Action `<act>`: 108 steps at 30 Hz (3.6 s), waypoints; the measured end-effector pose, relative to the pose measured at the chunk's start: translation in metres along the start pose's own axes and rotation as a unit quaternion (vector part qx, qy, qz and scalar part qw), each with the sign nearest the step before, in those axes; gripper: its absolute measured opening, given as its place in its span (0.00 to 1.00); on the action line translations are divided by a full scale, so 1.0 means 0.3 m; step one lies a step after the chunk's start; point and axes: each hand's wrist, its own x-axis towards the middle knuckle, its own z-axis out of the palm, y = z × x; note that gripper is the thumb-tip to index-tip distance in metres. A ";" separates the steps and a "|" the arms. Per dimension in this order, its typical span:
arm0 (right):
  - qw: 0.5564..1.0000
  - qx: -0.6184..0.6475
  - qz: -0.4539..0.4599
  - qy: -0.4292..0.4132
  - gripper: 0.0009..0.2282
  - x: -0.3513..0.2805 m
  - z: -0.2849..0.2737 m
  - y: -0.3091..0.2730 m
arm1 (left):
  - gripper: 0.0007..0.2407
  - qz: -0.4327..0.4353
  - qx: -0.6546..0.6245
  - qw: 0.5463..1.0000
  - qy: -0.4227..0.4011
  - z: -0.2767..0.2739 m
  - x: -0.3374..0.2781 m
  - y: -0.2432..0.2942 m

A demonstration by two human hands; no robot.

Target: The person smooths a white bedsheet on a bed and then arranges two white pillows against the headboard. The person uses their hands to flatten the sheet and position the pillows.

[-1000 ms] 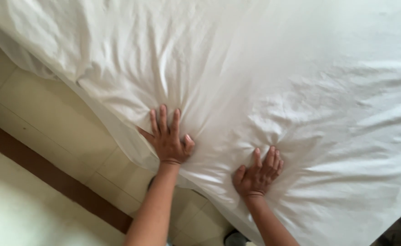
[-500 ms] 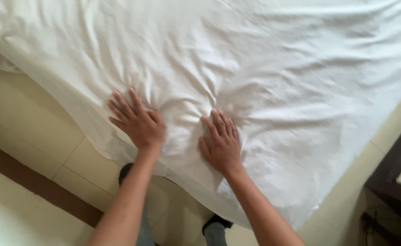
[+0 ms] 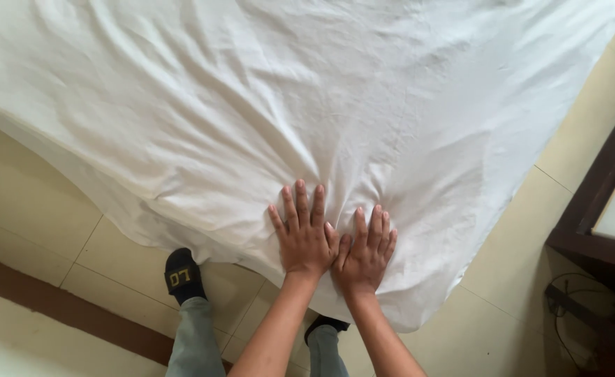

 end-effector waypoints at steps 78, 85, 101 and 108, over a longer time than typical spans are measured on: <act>0.969 0.225 -0.018 0.099 0.21 0.329 -1.894 -0.265 | 0.23 0.132 -0.322 0.935 0.062 -1.854 -0.024 0.642; 0.961 0.249 -0.011 0.124 0.21 0.258 -1.870 -0.320 | 0.23 0.156 -0.323 0.932 0.057 -1.865 -0.039 0.599; 0.959 0.261 -0.029 0.104 0.20 0.347 -1.937 0.045 | 0.21 0.124 -0.310 0.942 0.046 -1.740 -0.011 0.959; 0.966 0.245 0.013 0.086 0.20 0.386 -2.026 0.418 | 0.20 0.118 -0.327 0.937 -0.014 -1.633 -0.056 1.311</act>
